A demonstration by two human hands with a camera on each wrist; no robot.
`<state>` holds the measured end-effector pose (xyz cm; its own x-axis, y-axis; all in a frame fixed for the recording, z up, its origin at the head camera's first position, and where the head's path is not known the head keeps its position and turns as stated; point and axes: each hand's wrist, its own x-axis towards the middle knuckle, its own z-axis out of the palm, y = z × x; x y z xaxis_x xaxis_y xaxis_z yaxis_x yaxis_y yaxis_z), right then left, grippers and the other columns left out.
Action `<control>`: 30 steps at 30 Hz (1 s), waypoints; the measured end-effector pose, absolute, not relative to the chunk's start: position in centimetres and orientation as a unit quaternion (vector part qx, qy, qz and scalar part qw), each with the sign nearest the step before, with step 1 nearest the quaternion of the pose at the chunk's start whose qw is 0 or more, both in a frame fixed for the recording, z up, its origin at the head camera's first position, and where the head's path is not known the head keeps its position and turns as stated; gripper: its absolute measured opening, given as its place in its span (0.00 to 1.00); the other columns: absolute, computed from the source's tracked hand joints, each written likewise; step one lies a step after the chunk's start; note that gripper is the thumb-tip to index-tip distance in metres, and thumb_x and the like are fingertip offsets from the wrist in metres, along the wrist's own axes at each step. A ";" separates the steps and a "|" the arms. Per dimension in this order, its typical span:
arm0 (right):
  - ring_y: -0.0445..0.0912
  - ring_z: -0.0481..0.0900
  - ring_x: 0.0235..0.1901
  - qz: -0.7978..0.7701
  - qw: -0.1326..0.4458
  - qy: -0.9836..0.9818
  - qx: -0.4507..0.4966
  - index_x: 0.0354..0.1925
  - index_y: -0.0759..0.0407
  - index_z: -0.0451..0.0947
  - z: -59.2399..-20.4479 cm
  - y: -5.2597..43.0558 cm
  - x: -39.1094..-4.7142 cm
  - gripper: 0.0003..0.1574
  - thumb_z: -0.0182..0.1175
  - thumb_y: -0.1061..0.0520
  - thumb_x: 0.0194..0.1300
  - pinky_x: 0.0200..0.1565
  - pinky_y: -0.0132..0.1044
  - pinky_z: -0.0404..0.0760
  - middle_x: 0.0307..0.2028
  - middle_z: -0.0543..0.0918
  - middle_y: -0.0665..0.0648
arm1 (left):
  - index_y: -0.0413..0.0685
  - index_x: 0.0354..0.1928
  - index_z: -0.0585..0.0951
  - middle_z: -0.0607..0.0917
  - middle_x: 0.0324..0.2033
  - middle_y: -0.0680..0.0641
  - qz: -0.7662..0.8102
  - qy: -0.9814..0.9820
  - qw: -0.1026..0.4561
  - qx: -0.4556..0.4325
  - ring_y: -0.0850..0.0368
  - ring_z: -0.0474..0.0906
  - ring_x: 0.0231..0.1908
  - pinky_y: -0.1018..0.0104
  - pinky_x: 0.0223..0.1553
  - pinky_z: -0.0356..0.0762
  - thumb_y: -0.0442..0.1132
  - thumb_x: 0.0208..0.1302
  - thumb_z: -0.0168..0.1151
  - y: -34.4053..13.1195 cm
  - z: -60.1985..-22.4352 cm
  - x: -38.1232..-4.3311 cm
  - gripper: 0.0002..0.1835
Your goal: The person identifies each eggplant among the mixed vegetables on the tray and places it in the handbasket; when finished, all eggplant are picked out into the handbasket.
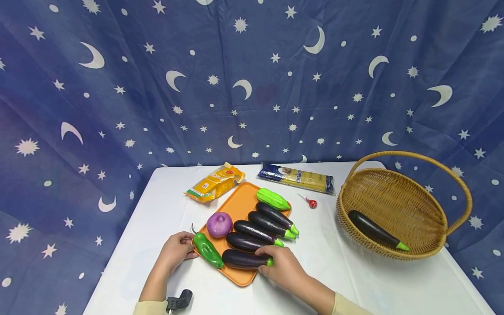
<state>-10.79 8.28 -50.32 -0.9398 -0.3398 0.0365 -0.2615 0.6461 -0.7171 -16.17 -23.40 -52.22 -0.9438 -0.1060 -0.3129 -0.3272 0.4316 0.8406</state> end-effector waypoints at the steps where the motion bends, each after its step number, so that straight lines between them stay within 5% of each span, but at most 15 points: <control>1: 0.52 0.82 0.51 -0.388 0.048 0.906 -0.165 0.45 0.53 0.86 -50.3 8.3 -10.8 0.20 0.74 0.63 0.51 0.56 0.54 0.81 0.45 0.87 0.52 | 0.29 0.54 0.77 0.77 0.36 0.39 0.517 0.839 0.107 -0.129 0.54 0.80 0.30 0.64 0.30 0.88 0.23 0.62 0.55 -23.4 -52.2 -16.2 0.18; 22: 0.46 0.81 0.49 -0.446 0.016 0.884 -0.137 0.42 0.51 0.87 -48.2 9.5 -11.2 0.18 0.75 0.63 0.52 0.55 0.50 0.81 0.43 0.87 0.48 | 0.29 0.55 0.77 0.76 0.37 0.39 0.516 0.839 0.109 -0.135 0.54 0.80 0.30 0.64 0.31 0.88 0.23 0.62 0.55 -23.3 -52.4 -16.3 0.18; 30: 0.46 0.78 0.43 -0.464 0.001 0.882 -0.084 0.41 0.49 0.87 -46.9 10.5 -11.8 0.16 0.76 0.61 0.52 0.41 0.33 0.80 0.42 0.87 0.48 | 0.31 0.54 0.78 0.77 0.37 0.39 0.512 0.841 0.108 -0.141 0.54 0.81 0.30 0.65 0.30 0.88 0.23 0.62 0.56 -23.3 -52.6 -16.3 0.18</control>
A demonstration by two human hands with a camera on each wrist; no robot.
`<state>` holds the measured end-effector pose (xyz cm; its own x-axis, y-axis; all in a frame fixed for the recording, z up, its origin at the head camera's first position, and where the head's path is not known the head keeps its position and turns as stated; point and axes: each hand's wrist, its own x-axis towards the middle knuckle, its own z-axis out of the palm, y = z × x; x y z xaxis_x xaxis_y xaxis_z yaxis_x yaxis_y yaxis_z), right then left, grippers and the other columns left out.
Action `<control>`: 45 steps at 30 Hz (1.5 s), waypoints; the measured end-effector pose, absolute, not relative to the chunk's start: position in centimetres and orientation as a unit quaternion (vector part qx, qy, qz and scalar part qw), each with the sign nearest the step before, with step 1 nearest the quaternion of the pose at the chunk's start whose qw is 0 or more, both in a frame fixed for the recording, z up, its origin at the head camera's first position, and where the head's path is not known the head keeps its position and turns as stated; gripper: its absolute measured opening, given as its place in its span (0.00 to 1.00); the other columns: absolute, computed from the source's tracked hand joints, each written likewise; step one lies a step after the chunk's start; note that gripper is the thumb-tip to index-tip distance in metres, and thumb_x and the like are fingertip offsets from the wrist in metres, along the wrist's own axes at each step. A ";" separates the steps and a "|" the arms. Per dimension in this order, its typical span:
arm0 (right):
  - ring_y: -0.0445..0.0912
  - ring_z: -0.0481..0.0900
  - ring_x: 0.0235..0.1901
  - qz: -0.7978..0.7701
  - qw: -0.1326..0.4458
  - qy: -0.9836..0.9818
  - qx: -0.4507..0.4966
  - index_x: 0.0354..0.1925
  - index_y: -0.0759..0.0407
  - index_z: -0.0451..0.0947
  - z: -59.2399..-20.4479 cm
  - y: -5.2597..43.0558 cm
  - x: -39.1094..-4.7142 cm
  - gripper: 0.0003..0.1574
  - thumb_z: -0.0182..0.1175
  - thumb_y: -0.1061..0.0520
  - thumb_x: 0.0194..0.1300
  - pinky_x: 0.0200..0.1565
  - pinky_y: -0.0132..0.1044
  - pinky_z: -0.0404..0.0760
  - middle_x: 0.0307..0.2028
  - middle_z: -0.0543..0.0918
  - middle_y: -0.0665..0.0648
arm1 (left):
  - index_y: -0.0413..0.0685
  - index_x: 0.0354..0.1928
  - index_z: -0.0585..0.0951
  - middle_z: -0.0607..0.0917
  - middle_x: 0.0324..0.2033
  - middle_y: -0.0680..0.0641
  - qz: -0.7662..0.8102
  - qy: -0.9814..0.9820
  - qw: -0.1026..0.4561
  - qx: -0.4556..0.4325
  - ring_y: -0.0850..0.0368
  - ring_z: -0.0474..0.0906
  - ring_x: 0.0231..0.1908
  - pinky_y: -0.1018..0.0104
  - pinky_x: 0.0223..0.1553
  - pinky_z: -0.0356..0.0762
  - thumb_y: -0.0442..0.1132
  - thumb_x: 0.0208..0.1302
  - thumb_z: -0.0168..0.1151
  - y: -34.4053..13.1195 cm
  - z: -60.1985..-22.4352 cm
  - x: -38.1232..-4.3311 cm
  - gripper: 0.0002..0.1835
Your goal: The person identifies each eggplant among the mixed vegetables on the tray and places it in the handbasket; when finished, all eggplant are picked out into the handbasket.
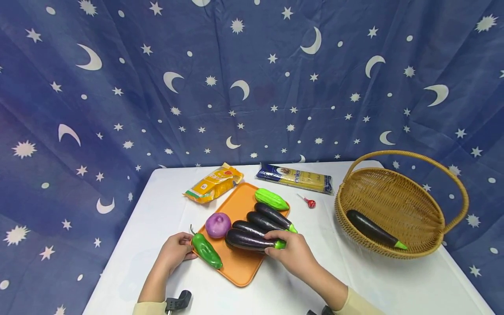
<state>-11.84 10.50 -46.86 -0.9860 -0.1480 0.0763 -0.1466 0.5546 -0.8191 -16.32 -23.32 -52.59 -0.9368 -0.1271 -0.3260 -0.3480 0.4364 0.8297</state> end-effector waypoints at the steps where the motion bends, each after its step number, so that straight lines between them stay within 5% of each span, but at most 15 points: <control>1: 0.46 0.78 0.42 -0.469 0.001 0.880 -0.076 0.42 0.49 0.87 -46.7 10.6 -11.9 0.16 0.76 0.61 0.53 0.38 0.31 0.80 0.42 0.87 0.49 | 0.31 0.54 0.78 0.77 0.37 0.39 0.511 0.841 0.108 -0.141 0.54 0.81 0.30 0.65 0.30 0.88 0.23 0.62 0.55 -23.3 -52.6 -16.3 0.18; 5: 0.46 0.77 0.35 -0.498 0.004 0.866 -0.046 0.41 0.49 0.88 -45.9 11.1 -12.2 0.16 0.75 0.62 0.53 0.27 0.30 0.82 0.42 0.86 0.53 | 0.30 0.54 0.78 0.77 0.37 0.39 0.510 0.842 0.108 -0.139 0.54 0.81 0.29 0.65 0.30 0.88 0.23 0.62 0.55 -23.3 -52.6 -16.3 0.18; 12: 0.46 0.75 0.34 -0.515 -0.011 0.857 -0.007 0.41 0.46 0.88 -44.5 12.0 -12.7 0.17 0.75 0.62 0.53 0.22 0.31 0.75 0.43 0.86 0.51 | 0.30 0.54 0.77 0.77 0.37 0.39 0.512 0.841 0.110 -0.137 0.54 0.80 0.30 0.65 0.30 0.88 0.23 0.62 0.55 -23.2 -52.4 -16.3 0.18; 20: 0.47 0.79 0.50 -0.523 -0.015 0.851 0.027 0.44 0.49 0.88 -43.4 13.2 -13.2 0.17 0.74 0.62 0.54 0.48 0.38 0.82 0.48 0.86 0.52 | 0.28 0.54 0.77 0.77 0.36 0.39 0.517 0.839 0.111 -0.129 0.54 0.81 0.29 0.64 0.31 0.88 0.22 0.62 0.55 -23.2 -52.4 -16.3 0.18; 32: 0.49 0.79 0.47 -0.591 -0.007 0.805 0.042 0.48 0.57 0.87 -42.7 15.4 -13.5 0.19 0.73 0.61 0.56 0.43 0.30 0.82 0.48 0.85 0.57 | 0.28 0.54 0.76 0.76 0.36 0.39 0.522 0.836 0.113 -0.128 0.54 0.81 0.28 0.64 0.30 0.88 0.22 0.61 0.56 -23.2 -52.4 -16.3 0.18; 42: 0.50 0.67 0.67 -0.662 0.009 0.747 0.057 0.55 0.68 0.81 -41.6 17.8 -13.7 0.26 0.71 0.64 0.57 0.53 0.25 0.79 0.66 0.74 0.61 | 0.28 0.54 0.76 0.76 0.36 0.39 0.524 0.834 0.116 -0.129 0.54 0.81 0.29 0.64 0.31 0.88 0.22 0.61 0.56 -23.3 -52.3 -16.4 0.18; 45: 0.50 0.71 0.64 -0.662 0.009 0.748 0.059 0.55 0.68 0.81 -41.6 18.3 -13.7 0.26 0.71 0.64 0.58 0.52 0.25 0.80 0.64 0.76 0.62 | 0.28 0.55 0.76 0.76 0.36 0.39 0.523 0.834 0.118 -0.131 0.54 0.81 0.29 0.64 0.31 0.88 0.22 0.61 0.56 -23.4 -52.3 -16.4 0.18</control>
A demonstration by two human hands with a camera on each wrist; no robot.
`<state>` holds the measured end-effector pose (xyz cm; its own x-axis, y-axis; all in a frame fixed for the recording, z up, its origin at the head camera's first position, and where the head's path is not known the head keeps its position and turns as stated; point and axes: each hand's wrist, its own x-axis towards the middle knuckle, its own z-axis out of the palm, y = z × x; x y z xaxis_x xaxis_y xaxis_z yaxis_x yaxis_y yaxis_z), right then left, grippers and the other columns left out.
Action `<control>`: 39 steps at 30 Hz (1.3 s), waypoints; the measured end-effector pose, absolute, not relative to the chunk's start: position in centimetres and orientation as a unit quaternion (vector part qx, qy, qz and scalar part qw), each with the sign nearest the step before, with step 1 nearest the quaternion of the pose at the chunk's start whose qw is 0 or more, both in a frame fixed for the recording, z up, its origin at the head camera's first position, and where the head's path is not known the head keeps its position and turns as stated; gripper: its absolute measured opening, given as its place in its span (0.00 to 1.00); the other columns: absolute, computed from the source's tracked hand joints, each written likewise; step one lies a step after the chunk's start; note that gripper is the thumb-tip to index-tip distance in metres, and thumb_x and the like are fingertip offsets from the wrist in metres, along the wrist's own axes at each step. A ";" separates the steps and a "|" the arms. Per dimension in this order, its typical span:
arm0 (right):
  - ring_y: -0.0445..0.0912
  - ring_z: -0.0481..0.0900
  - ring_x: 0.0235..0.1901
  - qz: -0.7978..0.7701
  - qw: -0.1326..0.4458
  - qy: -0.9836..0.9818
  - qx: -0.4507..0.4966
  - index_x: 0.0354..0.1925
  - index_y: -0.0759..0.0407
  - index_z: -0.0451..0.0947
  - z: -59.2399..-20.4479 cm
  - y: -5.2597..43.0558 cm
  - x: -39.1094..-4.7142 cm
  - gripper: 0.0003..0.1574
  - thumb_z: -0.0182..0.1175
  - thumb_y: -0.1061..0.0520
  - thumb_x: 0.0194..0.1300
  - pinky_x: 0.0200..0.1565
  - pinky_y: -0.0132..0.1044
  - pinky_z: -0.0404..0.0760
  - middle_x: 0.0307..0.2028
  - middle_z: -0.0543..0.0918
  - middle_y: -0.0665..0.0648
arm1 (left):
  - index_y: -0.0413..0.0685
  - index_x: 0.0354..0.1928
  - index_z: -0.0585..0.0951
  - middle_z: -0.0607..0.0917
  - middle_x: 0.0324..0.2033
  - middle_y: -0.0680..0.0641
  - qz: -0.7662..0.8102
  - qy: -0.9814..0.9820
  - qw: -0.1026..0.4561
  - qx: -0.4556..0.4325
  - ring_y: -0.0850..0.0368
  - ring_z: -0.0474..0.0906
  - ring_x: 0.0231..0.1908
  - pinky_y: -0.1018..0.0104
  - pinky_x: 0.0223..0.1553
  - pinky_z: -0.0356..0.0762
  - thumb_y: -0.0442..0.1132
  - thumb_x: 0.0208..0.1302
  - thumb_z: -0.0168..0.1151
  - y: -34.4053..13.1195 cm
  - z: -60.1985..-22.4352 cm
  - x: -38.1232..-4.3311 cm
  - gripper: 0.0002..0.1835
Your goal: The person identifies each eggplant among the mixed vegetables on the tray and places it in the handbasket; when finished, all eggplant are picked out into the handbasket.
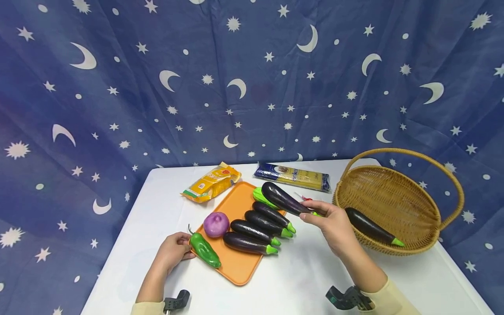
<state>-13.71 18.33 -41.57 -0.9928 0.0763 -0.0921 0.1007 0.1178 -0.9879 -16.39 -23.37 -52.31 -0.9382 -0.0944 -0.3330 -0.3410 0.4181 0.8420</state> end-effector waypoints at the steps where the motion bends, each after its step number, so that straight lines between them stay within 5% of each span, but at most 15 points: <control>1: 0.50 0.72 0.63 -0.658 0.009 0.750 0.061 0.56 0.68 0.81 -41.5 18.5 -13.7 0.26 0.72 0.63 0.58 0.52 0.25 0.80 0.64 0.76 0.62 | 0.28 0.55 0.76 0.76 0.36 0.39 0.524 0.833 0.119 -0.131 0.54 0.81 0.29 0.64 0.31 0.88 0.22 0.61 0.56 -23.4 -52.3 -16.4 0.18; 6: 0.49 0.76 0.53 -0.645 0.002 0.760 0.078 0.57 0.67 0.81 -41.3 19.3 -13.6 0.27 0.72 0.62 0.58 0.48 0.28 0.82 0.60 0.77 0.63 | 0.28 0.55 0.76 0.75 0.37 0.39 0.522 0.834 0.122 -0.132 0.54 0.81 0.30 0.64 0.31 0.89 0.23 0.62 0.56 -23.4 -52.3 -16.4 0.18; 18: 0.44 0.76 0.49 -0.627 -0.011 0.769 0.122 0.61 0.64 0.78 -40.4 22.7 -13.2 0.32 0.72 0.55 0.61 0.44 0.25 0.82 0.64 0.71 0.63 | 0.28 0.56 0.76 0.75 0.38 0.38 0.524 0.832 0.127 -0.131 0.54 0.80 0.30 0.64 0.32 0.89 0.23 0.62 0.56 -23.5 -52.3 -16.5 0.18; 32: 0.38 0.79 0.41 -0.603 -0.039 0.784 0.145 0.59 0.62 0.80 -40.7 26.0 -12.5 0.30 0.73 0.54 0.60 0.41 0.31 0.85 0.53 0.79 0.54 | 0.27 0.55 0.76 0.75 0.37 0.39 0.527 0.830 0.125 -0.131 0.54 0.80 0.31 0.64 0.32 0.89 0.22 0.62 0.55 -23.6 -52.3 -16.4 0.18; 39: 0.37 0.80 0.40 -0.618 -0.047 0.767 0.165 0.58 0.56 0.82 -40.8 28.3 -12.2 0.28 0.74 0.54 0.59 0.39 0.27 0.85 0.57 0.73 0.58 | 0.28 0.55 0.76 0.75 0.37 0.39 0.522 0.833 0.125 -0.133 0.54 0.80 0.31 0.64 0.32 0.89 0.22 0.62 0.56 -23.6 -52.4 -16.5 0.18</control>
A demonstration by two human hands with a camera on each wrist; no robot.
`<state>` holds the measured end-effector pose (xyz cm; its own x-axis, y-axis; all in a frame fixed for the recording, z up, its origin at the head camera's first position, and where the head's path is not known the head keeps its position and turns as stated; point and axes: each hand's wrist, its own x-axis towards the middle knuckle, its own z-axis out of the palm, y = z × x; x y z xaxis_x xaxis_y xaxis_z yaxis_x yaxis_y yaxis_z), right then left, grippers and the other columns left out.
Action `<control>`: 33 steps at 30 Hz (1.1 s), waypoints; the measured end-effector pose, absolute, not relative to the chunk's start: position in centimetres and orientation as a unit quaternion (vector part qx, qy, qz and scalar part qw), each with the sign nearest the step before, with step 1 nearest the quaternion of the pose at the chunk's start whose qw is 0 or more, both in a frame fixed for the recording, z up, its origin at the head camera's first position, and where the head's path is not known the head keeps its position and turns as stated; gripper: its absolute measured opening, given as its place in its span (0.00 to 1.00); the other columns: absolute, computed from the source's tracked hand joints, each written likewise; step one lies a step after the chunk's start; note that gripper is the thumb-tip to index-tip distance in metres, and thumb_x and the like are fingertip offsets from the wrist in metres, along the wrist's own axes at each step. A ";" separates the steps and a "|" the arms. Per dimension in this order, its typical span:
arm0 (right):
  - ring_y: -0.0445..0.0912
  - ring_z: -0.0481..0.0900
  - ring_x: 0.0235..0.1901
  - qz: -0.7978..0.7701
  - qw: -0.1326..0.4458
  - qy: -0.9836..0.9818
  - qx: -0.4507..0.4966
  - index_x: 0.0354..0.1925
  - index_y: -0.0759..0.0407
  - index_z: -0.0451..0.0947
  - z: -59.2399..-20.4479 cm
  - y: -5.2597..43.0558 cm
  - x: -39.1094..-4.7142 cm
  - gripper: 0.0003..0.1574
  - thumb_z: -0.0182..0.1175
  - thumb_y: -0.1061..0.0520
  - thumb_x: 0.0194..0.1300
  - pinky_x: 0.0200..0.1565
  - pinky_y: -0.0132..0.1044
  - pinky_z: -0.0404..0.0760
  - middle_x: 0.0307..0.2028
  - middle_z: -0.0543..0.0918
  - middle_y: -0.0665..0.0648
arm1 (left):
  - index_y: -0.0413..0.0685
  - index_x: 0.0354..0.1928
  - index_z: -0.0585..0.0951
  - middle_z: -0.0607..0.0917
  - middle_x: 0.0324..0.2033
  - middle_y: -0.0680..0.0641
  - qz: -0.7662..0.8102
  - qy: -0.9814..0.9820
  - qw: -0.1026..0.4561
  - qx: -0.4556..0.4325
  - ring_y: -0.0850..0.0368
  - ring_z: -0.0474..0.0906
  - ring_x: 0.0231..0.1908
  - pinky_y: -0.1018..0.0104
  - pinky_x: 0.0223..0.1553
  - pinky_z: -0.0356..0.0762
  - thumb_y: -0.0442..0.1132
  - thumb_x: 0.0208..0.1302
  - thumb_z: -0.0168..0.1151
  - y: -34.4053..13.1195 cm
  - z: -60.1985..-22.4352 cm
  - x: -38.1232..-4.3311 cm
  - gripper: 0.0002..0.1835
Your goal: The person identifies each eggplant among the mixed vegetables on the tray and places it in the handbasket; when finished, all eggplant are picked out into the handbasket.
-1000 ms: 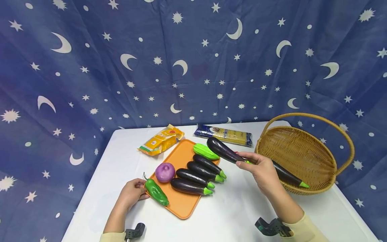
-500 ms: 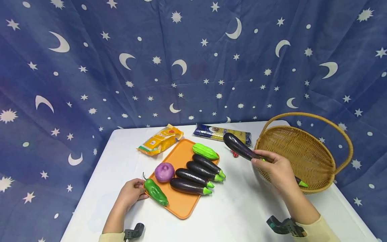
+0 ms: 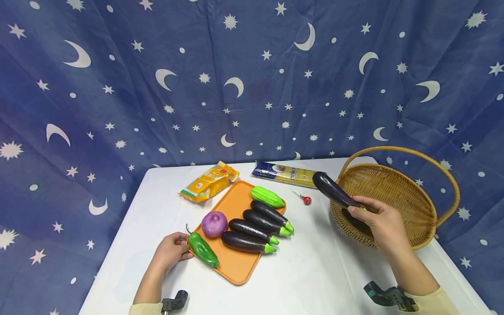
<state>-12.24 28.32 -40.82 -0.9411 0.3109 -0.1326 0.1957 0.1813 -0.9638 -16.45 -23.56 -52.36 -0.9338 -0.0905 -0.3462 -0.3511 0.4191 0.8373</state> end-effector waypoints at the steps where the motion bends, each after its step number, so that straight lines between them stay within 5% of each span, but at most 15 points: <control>1: 0.37 0.80 0.40 0.614 0.048 -0.769 -0.170 0.58 0.55 0.82 -40.8 28.7 -12.2 0.28 0.74 0.53 0.59 0.38 0.27 0.85 0.58 0.71 0.58 | 0.28 0.55 0.76 0.75 0.37 0.39 0.522 0.833 0.124 -0.132 0.54 0.80 0.31 0.64 0.32 0.89 0.22 0.62 0.56 -23.6 -52.4 -16.5 0.18; 8: 0.37 0.78 0.39 0.597 0.064 -0.772 -0.209 0.56 0.49 0.84 -41.1 30.8 -12.1 0.27 0.75 0.49 0.58 0.34 0.29 0.86 0.59 0.68 0.57 | 0.28 0.55 0.76 0.75 0.37 0.38 0.528 0.829 0.127 -0.129 0.54 0.81 0.30 0.64 0.32 0.89 0.22 0.64 0.55 -23.5 -52.3 -16.4 0.17; 15: 0.44 0.62 0.21 0.522 0.062 -0.817 -0.238 0.62 0.50 0.79 -41.4 32.2 -11.7 0.35 0.73 0.40 0.59 0.13 0.40 0.64 0.60 0.66 0.57 | 0.28 0.54 0.76 0.75 0.37 0.38 0.531 0.827 0.129 -0.133 0.54 0.80 0.31 0.64 0.33 0.89 0.22 0.63 0.56 -23.6 -52.3 -16.5 0.17; 17: 0.47 0.65 0.27 0.517 0.064 -0.819 -0.242 0.62 0.50 0.79 -41.6 32.4 -11.6 0.36 0.72 0.40 0.59 0.14 0.41 0.63 0.62 0.66 0.59 | 0.28 0.54 0.76 0.75 0.37 0.37 0.531 0.827 0.128 -0.133 0.54 0.80 0.30 0.64 0.32 0.89 0.22 0.62 0.56 -23.6 -52.4 -16.5 0.17; 19: 0.45 0.63 0.20 0.518 0.069 -0.816 -0.246 0.61 0.50 0.80 -41.7 32.8 -11.6 0.34 0.72 0.40 0.59 0.12 0.41 0.63 0.61 0.67 0.58 | 0.28 0.54 0.76 0.75 0.37 0.36 0.531 0.827 0.128 -0.133 0.54 0.80 0.30 0.64 0.32 0.89 0.22 0.62 0.56 -23.6 -52.4 -16.5 0.17; 26: 0.35 0.75 0.41 0.528 0.059 -0.810 -0.247 0.62 0.52 0.79 -42.3 34.0 -11.7 0.36 0.73 0.41 0.59 0.34 0.26 0.81 0.54 0.73 0.48 | 0.28 0.54 0.76 0.75 0.37 0.39 0.527 0.830 0.126 -0.132 0.54 0.80 0.31 0.64 0.32 0.88 0.22 0.62 0.56 -23.6 -52.2 -16.5 0.18; 33: 0.35 0.76 0.40 0.499 0.055 -0.827 -0.255 0.64 0.55 0.77 -42.6 34.8 -11.9 0.38 0.71 0.40 0.61 0.33 0.30 0.82 0.56 0.74 0.54 | 0.28 0.55 0.76 0.75 0.38 0.38 0.525 0.830 0.130 -0.136 0.54 0.80 0.31 0.64 0.32 0.89 0.23 0.63 0.57 -23.5 -52.0 -16.4 0.18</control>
<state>-11.88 34.82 -42.63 -0.8640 0.4763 -0.1634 0.3667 0.3726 -0.8525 -16.44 -23.49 -52.02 -0.9292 -0.0888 -0.3587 -0.3621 0.4124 0.8360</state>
